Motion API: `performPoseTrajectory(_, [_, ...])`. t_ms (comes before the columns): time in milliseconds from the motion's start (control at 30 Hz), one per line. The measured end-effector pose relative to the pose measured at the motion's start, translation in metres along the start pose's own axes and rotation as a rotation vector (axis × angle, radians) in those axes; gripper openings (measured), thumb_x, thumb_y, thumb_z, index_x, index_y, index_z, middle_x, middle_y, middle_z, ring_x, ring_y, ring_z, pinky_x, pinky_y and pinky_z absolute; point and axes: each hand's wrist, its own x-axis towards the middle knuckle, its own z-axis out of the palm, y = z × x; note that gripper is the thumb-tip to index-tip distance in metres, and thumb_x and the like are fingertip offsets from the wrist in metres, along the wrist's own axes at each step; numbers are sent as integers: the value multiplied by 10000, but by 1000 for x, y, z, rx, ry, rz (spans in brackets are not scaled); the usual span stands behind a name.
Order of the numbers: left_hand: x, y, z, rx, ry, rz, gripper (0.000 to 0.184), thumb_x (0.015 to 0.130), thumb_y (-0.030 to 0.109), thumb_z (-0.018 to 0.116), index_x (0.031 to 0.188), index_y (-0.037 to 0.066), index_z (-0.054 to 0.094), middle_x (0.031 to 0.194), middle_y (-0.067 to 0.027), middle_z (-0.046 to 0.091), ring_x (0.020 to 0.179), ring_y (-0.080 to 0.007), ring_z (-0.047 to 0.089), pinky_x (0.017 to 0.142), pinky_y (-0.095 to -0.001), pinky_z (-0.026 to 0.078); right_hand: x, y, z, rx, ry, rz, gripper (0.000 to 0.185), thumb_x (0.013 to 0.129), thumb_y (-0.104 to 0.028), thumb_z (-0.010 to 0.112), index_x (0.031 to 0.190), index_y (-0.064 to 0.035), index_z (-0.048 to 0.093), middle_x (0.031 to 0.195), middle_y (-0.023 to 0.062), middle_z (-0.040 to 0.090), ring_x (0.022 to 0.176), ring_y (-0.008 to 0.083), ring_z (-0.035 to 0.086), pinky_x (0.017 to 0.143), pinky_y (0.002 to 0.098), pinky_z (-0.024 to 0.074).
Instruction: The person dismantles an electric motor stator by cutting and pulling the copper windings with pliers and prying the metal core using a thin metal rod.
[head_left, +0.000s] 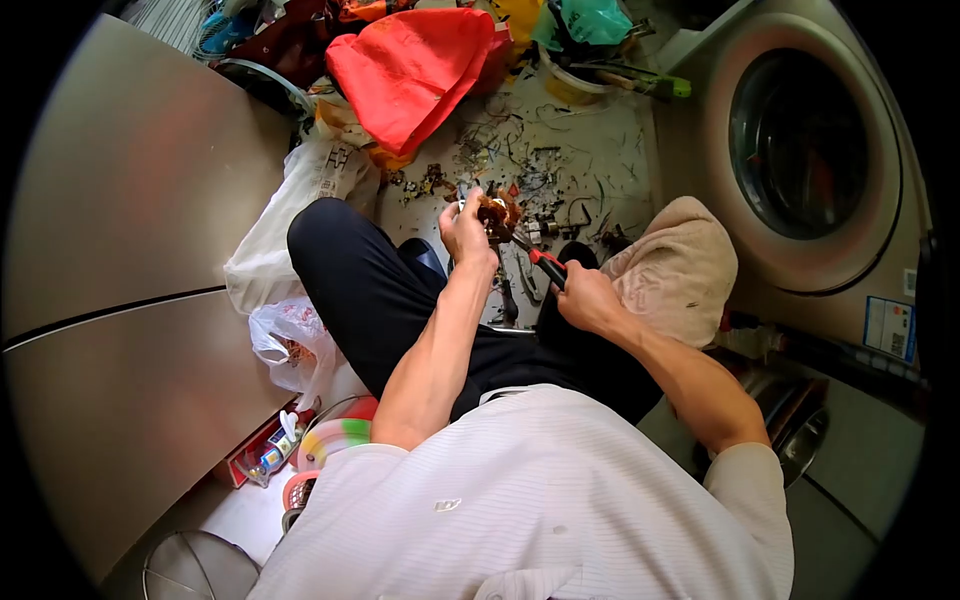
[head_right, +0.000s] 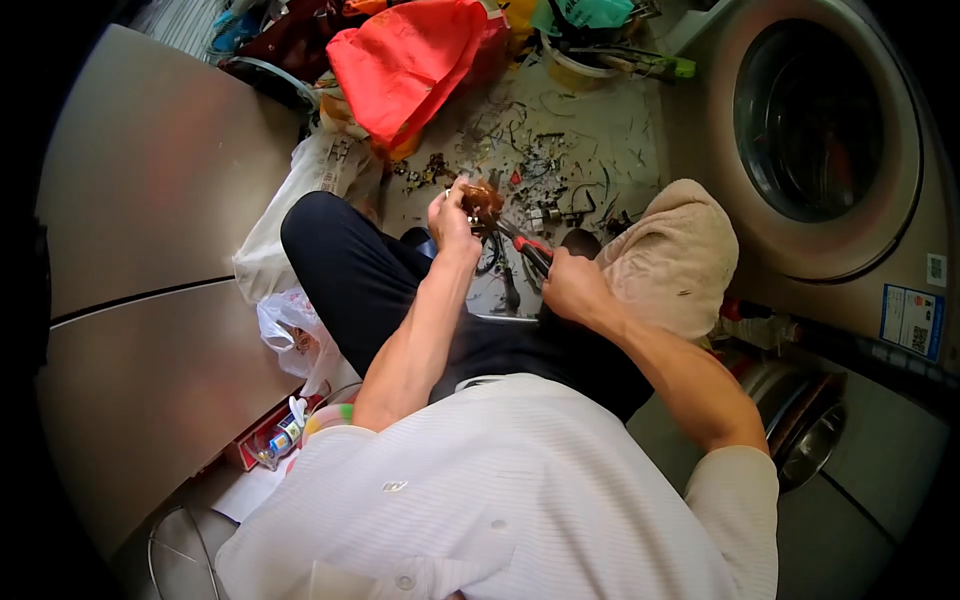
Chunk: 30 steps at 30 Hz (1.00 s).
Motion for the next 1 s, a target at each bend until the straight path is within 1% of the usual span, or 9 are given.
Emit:
performPoseTrajectory(100, [15, 1, -8, -34, -245, -124, 223, 885, 53, 626, 1104, 13, 622, 993, -105, 695, 811, -244, 696, 681, -381, 601, 2, 0, 3, 58, -35, -23, 276, 874, -159, 593, 1029, 70, 601, 928, 338, 690, 909, 513, 672, 852, 576, 520])
performPoseTrajectory(367, [18, 17, -19, 44, -497, -217, 326, 836, -20, 509, 1155, 15, 563, 1037, -179, 667, 875, -323, 701, 745, -491, 612, 2, 0, 0, 136, -112, -51, 245, 857, -144, 589, 930, 86, 630, 915, 352, 676, 908, 511, 666, 843, 562, 531])
performPoseTrajectory(467, [25, 17, -24, -17, -580, -276, 328, 831, -28, 505, 1149, 20, 571, 1051, -181, 669, 903, -333, 703, 760, -502, 612, 6, 2, -2, 188, -225, -23, 176, 838, -135, 622, 937, 10, 624, 818, 262, 683, 811, 446, 684, 737, 500, 532])
performPoseTrajectory(533, [26, 17, -27, -52, -609, -284, 266, 875, 24, 550, 1139, 26, 582, 1059, -176, 674, 926, -334, 702, 759, -507, 613, 5, 0, -8, 349, -360, 74, 139, 822, -115, 643, 896, -11, 588, 713, 152, 624, 666, 314, 639, 624, 426, 498])
performPoseTrajectory(667, [8, 27, -22, -66, -671, -307, 238, 954, 181, 624, 1147, 44, 600, 1100, -171, 667, 969, -346, 692, 809, -541, 609, -2, -12, -22, 510, -422, 61, 92, 844, -97, 599, 811, -16, 571, 650, 128, 590, 566, 285, 606, 535, 419, 480])
performPoseTrajectory(733, [-10, 13, -6, -639, -722, -650, 235, 939, 138, 650, 1144, 34, 601, 1142, -186, 675, 951, -334, 709, 772, -489, 634, 7, -19, -32, 1064, -741, 25, 110, 861, -107, 634, 790, -61, 564, 611, 31, 506, 488, 146, 475, 450, 314, 357])
performPoseTrajectory(767, [-18, 1, -2, -426, -893, -503, 248, 960, 175, 658, 1165, 44, 612, 1192, -204, 674, 954, -355, 713, 770, -486, 632, 13, -32, -35, 1208, -838, 15, 131, 879, -106, 641, 782, -81, 557, 605, -17, 453, 479, 92, 388, 450, 270, 273])
performPoseTrajectory(900, [-10, -38, -11, -52, -748, -676, 267, 923, 140, 715, 1160, 61, 621, 1113, -179, 695, 993, -349, 708, 825, -528, 628, 24, -35, -44, 1258, -956, -156, 133, 904, -120, 645, 807, -91, 557, 618, -52, 402, 490, 75, 318, 462, 266, 242])
performPoseTrajectory(1000, [13, -24, -8, -435, -720, -720, 253, 929, 138, 705, 1162, 74, 629, 1113, -169, 696, 1049, -359, 690, 887, -564, 601, 29, -27, -49, 1250, -793, -65, 127, 908, -130, 652, 823, -96, 564, 629, -52, 408, 500, 69, 331, 470, 260, 250])
